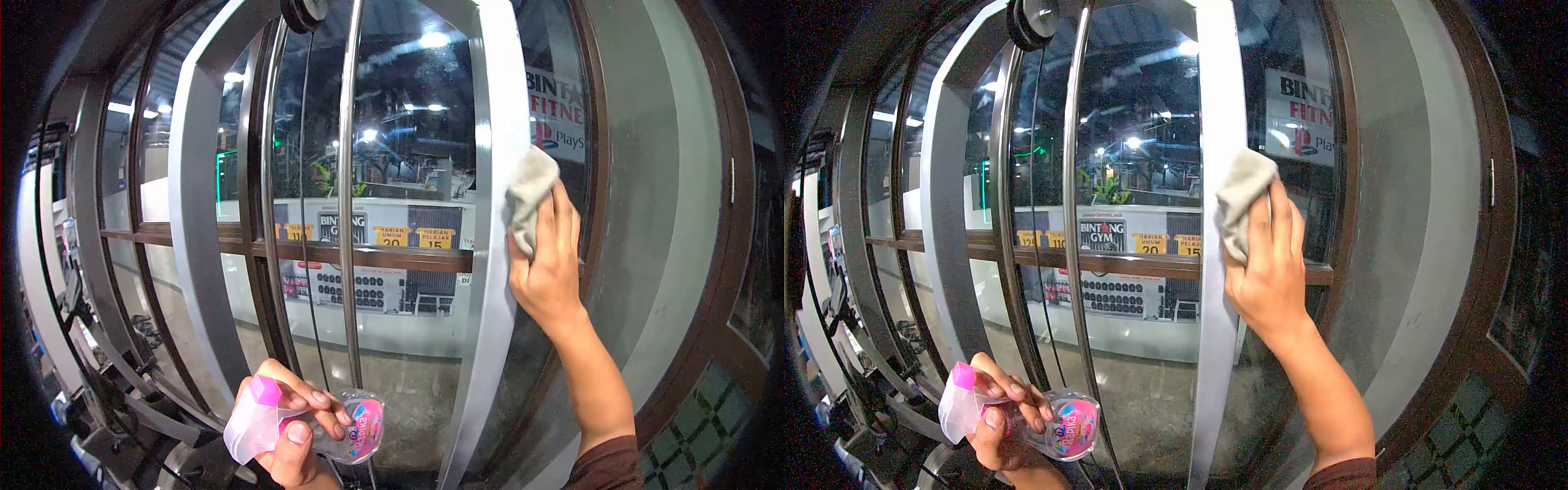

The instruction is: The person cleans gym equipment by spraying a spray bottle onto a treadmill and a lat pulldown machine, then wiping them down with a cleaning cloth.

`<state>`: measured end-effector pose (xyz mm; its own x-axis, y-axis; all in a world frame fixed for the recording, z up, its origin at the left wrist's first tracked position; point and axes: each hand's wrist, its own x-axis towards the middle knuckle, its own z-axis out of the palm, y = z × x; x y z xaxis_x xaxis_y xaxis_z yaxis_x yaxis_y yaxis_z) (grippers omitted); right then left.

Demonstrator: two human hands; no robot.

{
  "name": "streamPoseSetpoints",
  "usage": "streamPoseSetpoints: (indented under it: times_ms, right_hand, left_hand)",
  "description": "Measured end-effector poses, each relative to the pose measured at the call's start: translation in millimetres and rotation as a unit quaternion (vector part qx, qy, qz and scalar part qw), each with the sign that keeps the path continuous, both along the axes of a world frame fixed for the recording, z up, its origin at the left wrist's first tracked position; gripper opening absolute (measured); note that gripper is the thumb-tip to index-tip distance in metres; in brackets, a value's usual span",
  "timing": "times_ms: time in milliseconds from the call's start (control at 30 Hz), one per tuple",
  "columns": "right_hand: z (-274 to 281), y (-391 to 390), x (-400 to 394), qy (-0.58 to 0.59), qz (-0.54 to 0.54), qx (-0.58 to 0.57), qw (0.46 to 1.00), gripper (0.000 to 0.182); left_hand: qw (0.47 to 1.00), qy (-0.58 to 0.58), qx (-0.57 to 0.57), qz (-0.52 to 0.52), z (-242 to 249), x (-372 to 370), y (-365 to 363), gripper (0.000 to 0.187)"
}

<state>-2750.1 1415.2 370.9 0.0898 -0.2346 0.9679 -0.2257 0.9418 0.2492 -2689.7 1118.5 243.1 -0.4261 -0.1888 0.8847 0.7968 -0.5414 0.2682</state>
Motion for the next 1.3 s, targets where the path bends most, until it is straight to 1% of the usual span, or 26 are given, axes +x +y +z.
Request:
streamPoseSetpoints:
  times_ms: [67,133,167,200,233,300,333,367,400,433,467,567,667,700,800,833,900,967,1000,1067,1100,1167,1300]
  right_hand:
    - [18,-2,-3,0.031,-0.031,0.009,0.999,0.066]
    - [53,-4,-2,0.061,-0.048,0.03,0.997,0.067]
    - [74,-4,-6,0.09,-0.056,0.055,0.993,0.065]
    - [94,-8,-7,0.095,-0.047,0.047,0.993,0.062]
    - [115,-11,-6,0.096,-0.046,0.054,0.993,0.059]
    - [160,-16,-16,0.138,-0.068,0.062,0.986,0.051]
    - [183,-18,-22,0.154,-0.063,0.066,0.984,0.046]
    - [205,-19,-29,0.195,-0.089,0.059,0.975,0.04]
    - [221,-24,-26,0.217,-0.078,0.067,0.971,0.045]
    - [232,-28,-18,0.199,-0.06,0.047,0.977,0.049]
    - [239,-30,-14,0.182,-0.042,0.026,0.982,0.053]
    - [236,-21,-46,0.221,-0.027,-0.017,0.975,0.047]
    - [199,-30,-14,0.099,-0.001,-0.036,0.994,0.044]
    - [186,-31,-6,0.089,0.013,-0.04,0.995,0.034]
    - [139,-16,-15,0.08,-0.037,0.021,0.996,0.04]
    - [117,-20,-9,0.069,-0.041,0.028,0.996,0.038]
    - [71,-26,3,0.054,-0.042,0.033,0.997,0.039]
    - [40,-27,10,0.04,-0.03,0.034,0.998,0.042]
    - [32,-22,6,0.059,-0.034,0.052,0.996,0.042]
    - [39,-16,-3,0.081,-0.035,0.058,0.994,0.033]
    - [51,-17,-4,0.085,-0.048,0.065,0.993,0.03]
    - [80,-27,0,0.074,-0.063,0.065,0.993,0.024]
    - [156,-42,-27,0.129,-0.114,0.1,0.98,0.022]
  left_hand:
    - [0.999,0.022,0.022,-0.016,1,2,12,0.03]
    - [1.0,-0.005,-0.008,-0.029,1,7,18,0.035]
    - [1.0,-0.017,-0.004,-0.021,0,8,24,0.035]
    - [0.999,-0.031,-0.001,-0.014,-1,9,29,0.036]
    - [0.999,-0.035,-0.028,0.008,-5,4,28,0.039]
    - [0.994,-0.044,-0.085,0.046,-14,-11,28,0.047]
    - [0.996,-0.047,-0.07,0.013,-13,-9,30,0.038]
    - [0.997,-0.049,-0.053,-0.019,-10,-5,33,0.03]
    - [0.997,-0.05,-0.036,-0.049,-8,-5,36,0.022]
    - [0.996,-0.019,-0.067,-0.062,-12,-13,31,0.027]
    - [0.996,-0.031,-0.064,-0.057,-15,-17,32,0.03]
    - [0.995,-0.075,-0.06,-0.041,-15,-19,31,0.038]
    - [0.989,-0.133,-0.052,-0.029,-16,-19,32,0.047]
    - [0.99,-0.135,-0.044,-0.021,-16,-21,32,0.049]
    - [0.992,-0.121,-0.048,0.003,-15,-22,32,0.048]
    - [0.992,-0.113,-0.053,-0.02,-18,-24,30,0.047]
    - [0.993,-0.108,-0.043,-0.027,-14,-19,30,0.046]
    - [0.993,-0.103,-0.044,-0.027,-12,-13,26,0.044]
    - [0.994,-0.098,-0.048,-0.022,-12,-11,23,0.043]
    - [0.994,-0.095,-0.05,-0.015,-12,-11,18,0.042]
    - [0.994,-0.099,-0.051,-0.014,-12,-12,14,0.042]
    - [0.995,-0.094,-0.044,0.002,-10,-11,12,0.041]
    - [0.994,-0.102,-0.042,0.017,-10,-10,12,0.04]
